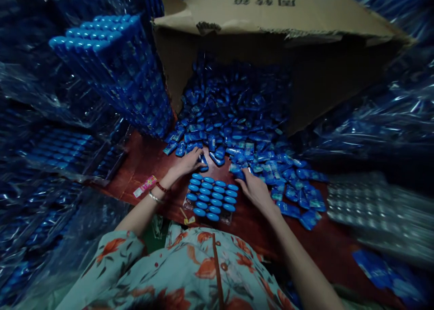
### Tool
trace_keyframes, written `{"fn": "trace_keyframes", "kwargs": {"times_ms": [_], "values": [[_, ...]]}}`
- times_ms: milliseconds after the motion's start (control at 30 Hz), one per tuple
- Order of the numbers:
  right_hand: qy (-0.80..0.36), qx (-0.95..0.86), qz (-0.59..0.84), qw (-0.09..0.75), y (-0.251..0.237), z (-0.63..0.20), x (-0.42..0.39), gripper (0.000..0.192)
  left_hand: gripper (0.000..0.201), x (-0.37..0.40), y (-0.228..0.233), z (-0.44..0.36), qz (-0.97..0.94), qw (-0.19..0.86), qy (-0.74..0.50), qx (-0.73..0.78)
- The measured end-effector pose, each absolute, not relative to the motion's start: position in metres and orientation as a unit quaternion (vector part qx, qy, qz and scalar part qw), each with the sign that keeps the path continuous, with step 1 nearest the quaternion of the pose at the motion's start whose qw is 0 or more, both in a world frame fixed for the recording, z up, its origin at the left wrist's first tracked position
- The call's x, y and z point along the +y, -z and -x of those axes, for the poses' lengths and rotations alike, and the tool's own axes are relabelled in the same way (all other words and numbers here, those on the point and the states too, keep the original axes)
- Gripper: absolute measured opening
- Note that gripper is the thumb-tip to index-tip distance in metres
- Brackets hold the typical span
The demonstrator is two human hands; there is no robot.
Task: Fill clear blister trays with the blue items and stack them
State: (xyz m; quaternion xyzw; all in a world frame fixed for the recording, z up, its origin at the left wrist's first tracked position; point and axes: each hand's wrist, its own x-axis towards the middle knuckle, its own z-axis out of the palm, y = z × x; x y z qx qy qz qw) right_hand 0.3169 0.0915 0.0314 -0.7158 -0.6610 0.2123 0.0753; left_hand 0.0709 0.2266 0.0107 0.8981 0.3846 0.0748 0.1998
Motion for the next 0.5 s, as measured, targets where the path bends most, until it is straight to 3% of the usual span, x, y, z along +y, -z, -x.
{"fn": "trace_keyframes", "kwargs": {"times_ms": [133, 233, 367, 500], "values": [[-0.296, -0.542, 0.727, 0.300, -0.020, -0.329, 0.049, 0.047, 0.038, 0.211, -0.004, -0.040, -0.921, 0.127, -0.065, 0.361], [-0.346, -0.457, 0.719, 0.393, -0.017, -0.333, 0.017, 0.040, 0.047, 0.195, 0.000, -0.016, -0.932, 0.113, -0.020, 0.343], [-0.401, -0.430, 0.694, 0.415, -0.024, -0.321, -0.018, 0.031, 0.059, 0.169, -0.005, 0.015, -0.913, 0.109, 0.020, 0.393], [-0.391, -0.526, 0.651, 0.384, -0.028, -0.295, -0.031, 0.024, 0.069, 0.154, -0.013, 0.038, -0.893, 0.144, 0.020, 0.425]]}}
